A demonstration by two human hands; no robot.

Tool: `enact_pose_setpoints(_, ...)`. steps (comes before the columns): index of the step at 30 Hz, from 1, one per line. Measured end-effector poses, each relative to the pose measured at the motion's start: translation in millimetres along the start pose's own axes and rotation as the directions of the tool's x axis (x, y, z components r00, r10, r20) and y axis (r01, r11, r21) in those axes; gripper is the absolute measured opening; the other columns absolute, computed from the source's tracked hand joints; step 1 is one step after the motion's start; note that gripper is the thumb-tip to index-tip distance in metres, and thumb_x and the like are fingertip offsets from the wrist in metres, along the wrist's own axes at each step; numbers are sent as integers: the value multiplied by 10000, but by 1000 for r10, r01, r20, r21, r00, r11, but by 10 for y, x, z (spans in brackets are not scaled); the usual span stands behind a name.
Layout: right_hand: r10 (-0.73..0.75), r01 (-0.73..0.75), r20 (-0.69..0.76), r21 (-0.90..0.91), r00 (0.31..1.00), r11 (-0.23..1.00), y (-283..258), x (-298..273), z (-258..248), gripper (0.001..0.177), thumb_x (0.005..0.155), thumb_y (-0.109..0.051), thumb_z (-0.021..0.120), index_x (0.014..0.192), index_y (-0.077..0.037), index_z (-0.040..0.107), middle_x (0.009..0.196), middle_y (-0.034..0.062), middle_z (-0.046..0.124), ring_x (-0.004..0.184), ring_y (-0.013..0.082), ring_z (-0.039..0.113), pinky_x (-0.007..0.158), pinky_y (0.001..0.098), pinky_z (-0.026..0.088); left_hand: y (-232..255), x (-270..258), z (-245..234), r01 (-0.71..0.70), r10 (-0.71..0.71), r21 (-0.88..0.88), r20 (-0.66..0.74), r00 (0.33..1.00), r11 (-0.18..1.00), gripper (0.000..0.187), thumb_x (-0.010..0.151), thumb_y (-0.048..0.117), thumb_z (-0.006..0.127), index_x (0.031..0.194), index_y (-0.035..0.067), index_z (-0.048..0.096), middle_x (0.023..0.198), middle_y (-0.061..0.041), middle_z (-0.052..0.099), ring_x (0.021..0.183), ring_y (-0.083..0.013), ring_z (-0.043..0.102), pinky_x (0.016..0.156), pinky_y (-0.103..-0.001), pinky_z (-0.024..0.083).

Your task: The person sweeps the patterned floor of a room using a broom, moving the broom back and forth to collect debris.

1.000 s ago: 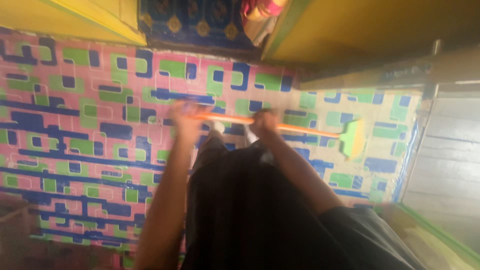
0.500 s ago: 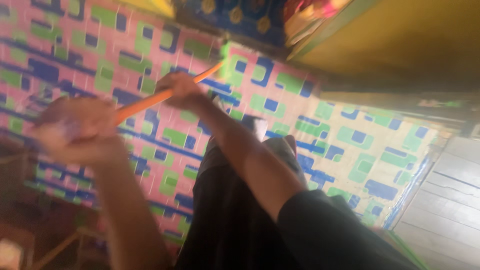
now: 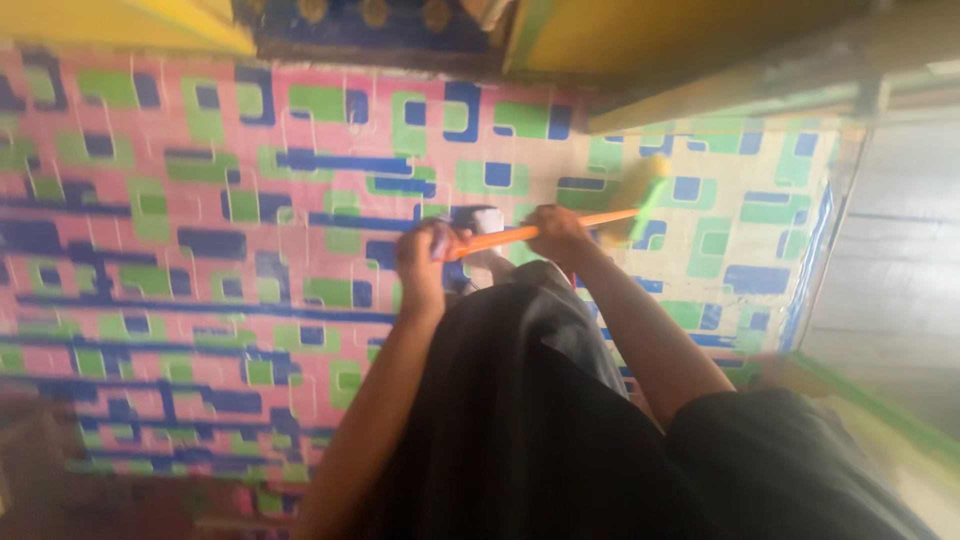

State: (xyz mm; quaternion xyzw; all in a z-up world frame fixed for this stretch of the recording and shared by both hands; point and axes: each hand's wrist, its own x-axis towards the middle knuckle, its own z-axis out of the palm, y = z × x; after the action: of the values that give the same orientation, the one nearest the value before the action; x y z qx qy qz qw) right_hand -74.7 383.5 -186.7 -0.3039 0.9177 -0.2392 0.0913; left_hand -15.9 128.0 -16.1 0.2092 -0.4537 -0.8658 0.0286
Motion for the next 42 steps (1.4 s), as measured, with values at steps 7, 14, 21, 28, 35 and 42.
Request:
enact_pose_setpoints(7,550,-527,43,-237,834,816,-555,114,-342,465,979,-557,627,969,-118,781,924,169,748,882,350,713,925,525,518,-58,31,-412,38,-52,-48,-317,947,998,184,909,184,538,998,29,584,878,-78,637,770,-327,716,770,-565,581)
enact_pose_setpoints(14,-132,203,-193,415,972,887,-2531,87,-928,240,858,-308,735,848,-75,682,805,161,707,758,367,693,657,468,555,1867,-1634,-571,-626,625,-48,-32,780,778,356,1085,296,461,783,114,416,599,-8,395,475,-101,368,480,-247,327)
enact_pose_setpoints(21,-157,161,-40,344,987,925,-2797,67,-51,157,850,-295,727,947,-189,791,824,96,749,779,328,723,760,461,580,1542,-2185,-729,-691,680,-82,-133,721,718,389,1042,274,467,685,145,381,566,15,330,462,-79,325,492,-241,253)
enact_pose_setpoints(28,-62,85,299,-63,952,994,-649,-891,660,314,904,-188,589,1135,-306,766,876,122,727,868,362,696,781,518,544,-845,-1798,-1175,-493,435,-126,-322,841,861,203,1034,182,522,849,106,482,929,-83,544,932,-263,595,926,-496,567)
enact_pose_setpoints(35,741,-607,33,-550,670,574,1162,-2537,-298,534,749,-435,713,1247,-252,653,1517,205,456,1400,504,354,982,835,263,-2681,-1826,416,-487,181,617,491,852,618,242,1065,237,523,964,50,639,1041,-113,635,1014,-280,612,938,-396,498)
enact_pose_setpoints(42,640,-672,-213,-158,739,723,1552,-2583,-1050,175,881,-224,667,1049,-189,697,1340,81,634,1326,366,537,1073,625,390,-3040,-1425,1479,-419,267,432,371,889,798,245,1050,255,543,938,46,605,940,-4,563,838,-154,532,753,-291,479)
